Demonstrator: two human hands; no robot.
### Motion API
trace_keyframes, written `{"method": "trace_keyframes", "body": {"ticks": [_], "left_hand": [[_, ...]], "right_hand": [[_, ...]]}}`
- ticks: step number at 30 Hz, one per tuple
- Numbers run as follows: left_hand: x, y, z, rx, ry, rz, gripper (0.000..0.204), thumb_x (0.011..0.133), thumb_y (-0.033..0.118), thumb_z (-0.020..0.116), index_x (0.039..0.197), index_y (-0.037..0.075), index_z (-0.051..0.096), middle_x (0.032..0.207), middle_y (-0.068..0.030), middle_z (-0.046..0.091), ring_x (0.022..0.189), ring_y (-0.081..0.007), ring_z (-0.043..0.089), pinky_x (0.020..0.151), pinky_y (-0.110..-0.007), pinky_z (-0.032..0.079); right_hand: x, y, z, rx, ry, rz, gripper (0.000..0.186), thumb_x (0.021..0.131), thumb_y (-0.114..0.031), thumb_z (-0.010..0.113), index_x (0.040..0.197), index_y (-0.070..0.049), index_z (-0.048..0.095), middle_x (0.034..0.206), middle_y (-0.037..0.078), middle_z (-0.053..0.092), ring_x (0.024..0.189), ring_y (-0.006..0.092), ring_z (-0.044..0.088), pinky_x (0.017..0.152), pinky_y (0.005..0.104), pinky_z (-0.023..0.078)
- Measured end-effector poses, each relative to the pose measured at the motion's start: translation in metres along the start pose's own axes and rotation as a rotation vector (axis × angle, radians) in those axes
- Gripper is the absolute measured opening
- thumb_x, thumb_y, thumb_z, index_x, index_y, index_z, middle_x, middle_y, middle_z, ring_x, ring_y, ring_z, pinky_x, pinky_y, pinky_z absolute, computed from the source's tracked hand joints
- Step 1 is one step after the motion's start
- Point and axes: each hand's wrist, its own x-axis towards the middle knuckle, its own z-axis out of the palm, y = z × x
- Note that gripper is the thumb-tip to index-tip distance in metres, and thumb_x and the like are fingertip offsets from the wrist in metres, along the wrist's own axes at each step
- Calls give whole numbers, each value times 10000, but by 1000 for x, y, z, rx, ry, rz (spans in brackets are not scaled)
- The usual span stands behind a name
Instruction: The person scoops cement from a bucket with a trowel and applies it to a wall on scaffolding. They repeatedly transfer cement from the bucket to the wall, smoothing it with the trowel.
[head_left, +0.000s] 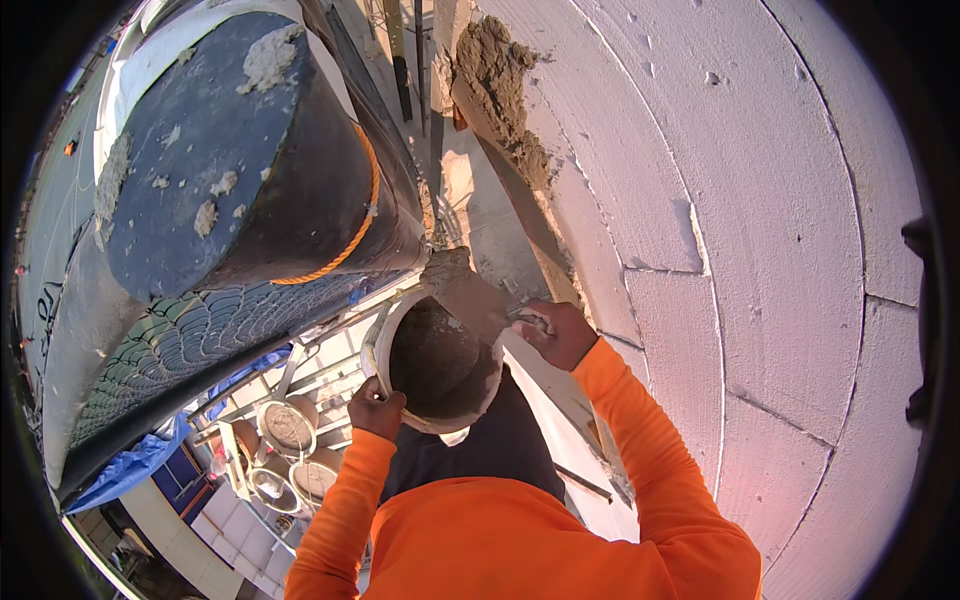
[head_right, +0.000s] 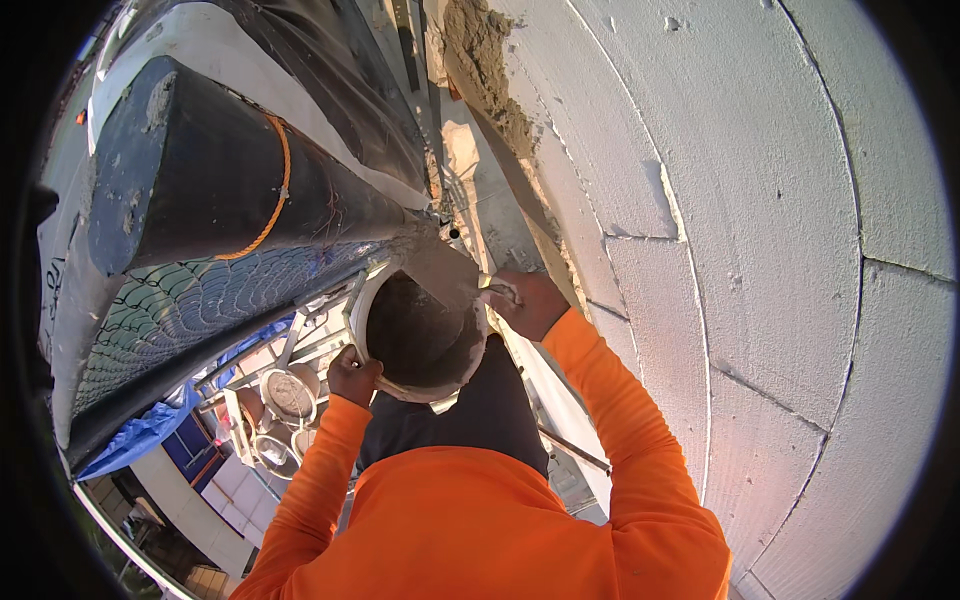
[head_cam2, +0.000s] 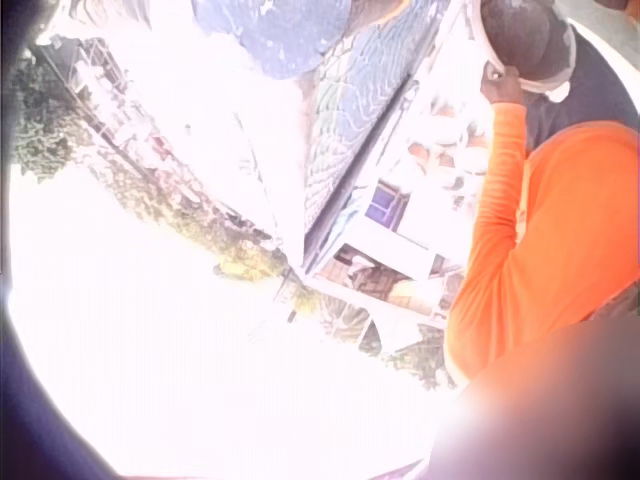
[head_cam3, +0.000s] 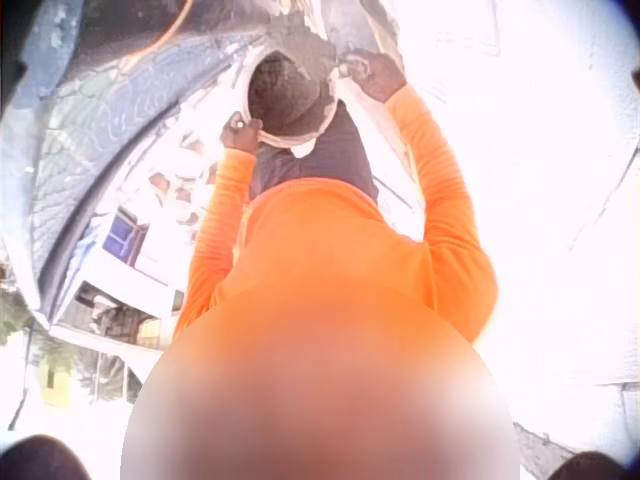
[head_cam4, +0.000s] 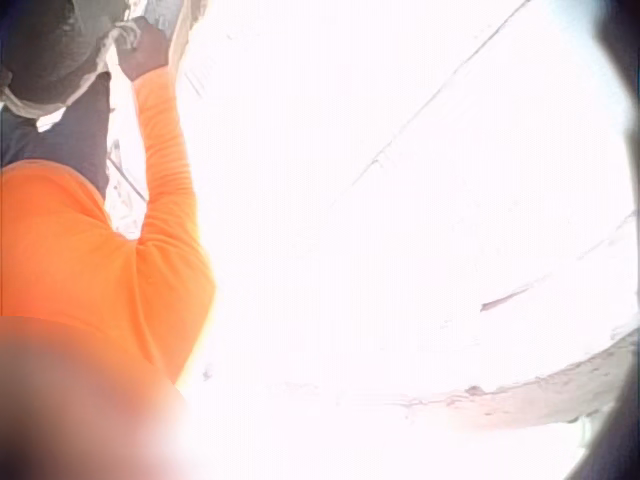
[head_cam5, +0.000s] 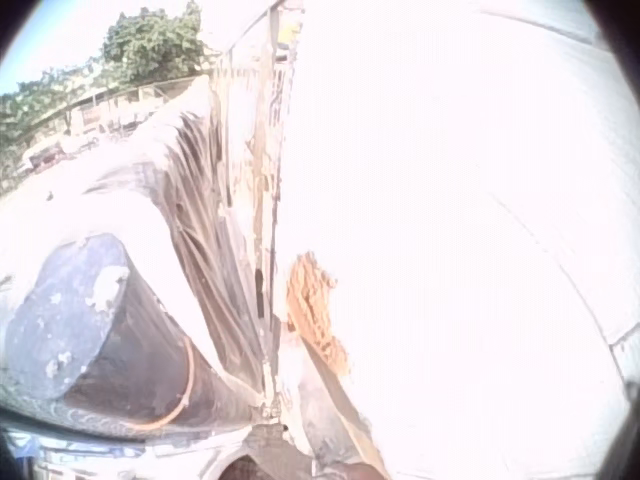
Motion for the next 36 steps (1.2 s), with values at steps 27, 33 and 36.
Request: {"method": "trace_keyframes", "body": {"ticks": [27, 33, 36], "left_hand": [[-39, 58, 19, 19, -144, 180, 270, 781, 99, 710, 1018, -30, 715, 788, -53, 683, 679, -113, 598, 650, -291, 516], [-24, 48, 11, -56, -138, 85, 146, 788, 89, 711, 891, -12, 694, 709, -35, 651, 615, -107, 579, 586, -298, 499], [-17, 39, 10, -172, -136, 55, 103, 795, 87, 715, 814, -2, 667, 690, -30, 643, 586, -114, 584, 557, -286, 489]], "right_hand": [[-32, -19, 121, -652, -69, 264, 381, 917, -196, 620, 1265, -54, 560, 1132, 232, 652, 957, 413, 712, 836, 509, 573], [-73, -25, 108, -513, 40, 143, 339, 926, -219, 624, 1233, -87, 566, 1097, 211, 664, 942, 406, 709, 803, 516, 573], [-76, -14, 101, -560, -13, 178, 338, 924, -232, 639, 1221, -89, 561, 1095, 198, 661, 960, 391, 701, 801, 509, 571]]}}
